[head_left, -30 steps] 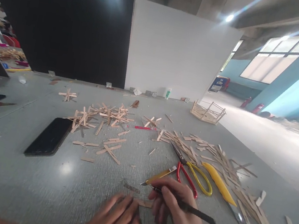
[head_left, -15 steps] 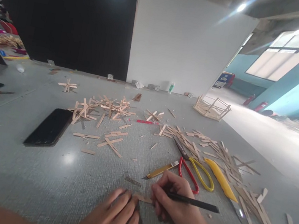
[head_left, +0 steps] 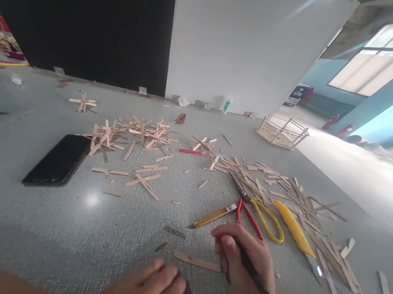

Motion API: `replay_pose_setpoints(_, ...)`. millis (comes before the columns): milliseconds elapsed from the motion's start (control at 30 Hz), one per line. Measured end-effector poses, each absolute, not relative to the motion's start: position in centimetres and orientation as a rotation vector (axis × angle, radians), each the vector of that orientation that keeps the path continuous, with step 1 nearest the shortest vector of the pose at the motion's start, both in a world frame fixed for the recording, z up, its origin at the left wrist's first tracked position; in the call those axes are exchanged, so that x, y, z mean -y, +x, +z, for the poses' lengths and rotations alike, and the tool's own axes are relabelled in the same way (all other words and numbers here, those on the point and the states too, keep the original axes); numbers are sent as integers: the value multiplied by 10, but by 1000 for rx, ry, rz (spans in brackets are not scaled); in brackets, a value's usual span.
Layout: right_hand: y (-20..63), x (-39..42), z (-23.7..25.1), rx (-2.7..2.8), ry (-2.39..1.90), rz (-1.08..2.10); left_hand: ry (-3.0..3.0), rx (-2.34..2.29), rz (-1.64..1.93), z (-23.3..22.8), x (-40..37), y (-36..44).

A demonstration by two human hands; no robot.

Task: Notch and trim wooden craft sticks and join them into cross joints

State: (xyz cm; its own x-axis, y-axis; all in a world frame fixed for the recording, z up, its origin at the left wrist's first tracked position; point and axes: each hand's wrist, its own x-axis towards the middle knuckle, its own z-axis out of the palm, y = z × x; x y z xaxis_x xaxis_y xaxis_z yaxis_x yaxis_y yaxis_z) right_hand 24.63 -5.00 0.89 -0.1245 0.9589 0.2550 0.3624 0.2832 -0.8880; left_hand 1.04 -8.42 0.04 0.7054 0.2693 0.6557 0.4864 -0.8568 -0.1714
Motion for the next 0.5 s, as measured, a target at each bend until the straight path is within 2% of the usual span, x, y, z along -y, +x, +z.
replay_pose_setpoints(167, 243, 50, 19, 1892, -1157, 702, -2562, 875, -983, -5, 79, 14)
replay_pose_setpoints(500, 242, 47, 22, 2066, -1146, 673, -2659, 734, -941, 12, 74, 9)
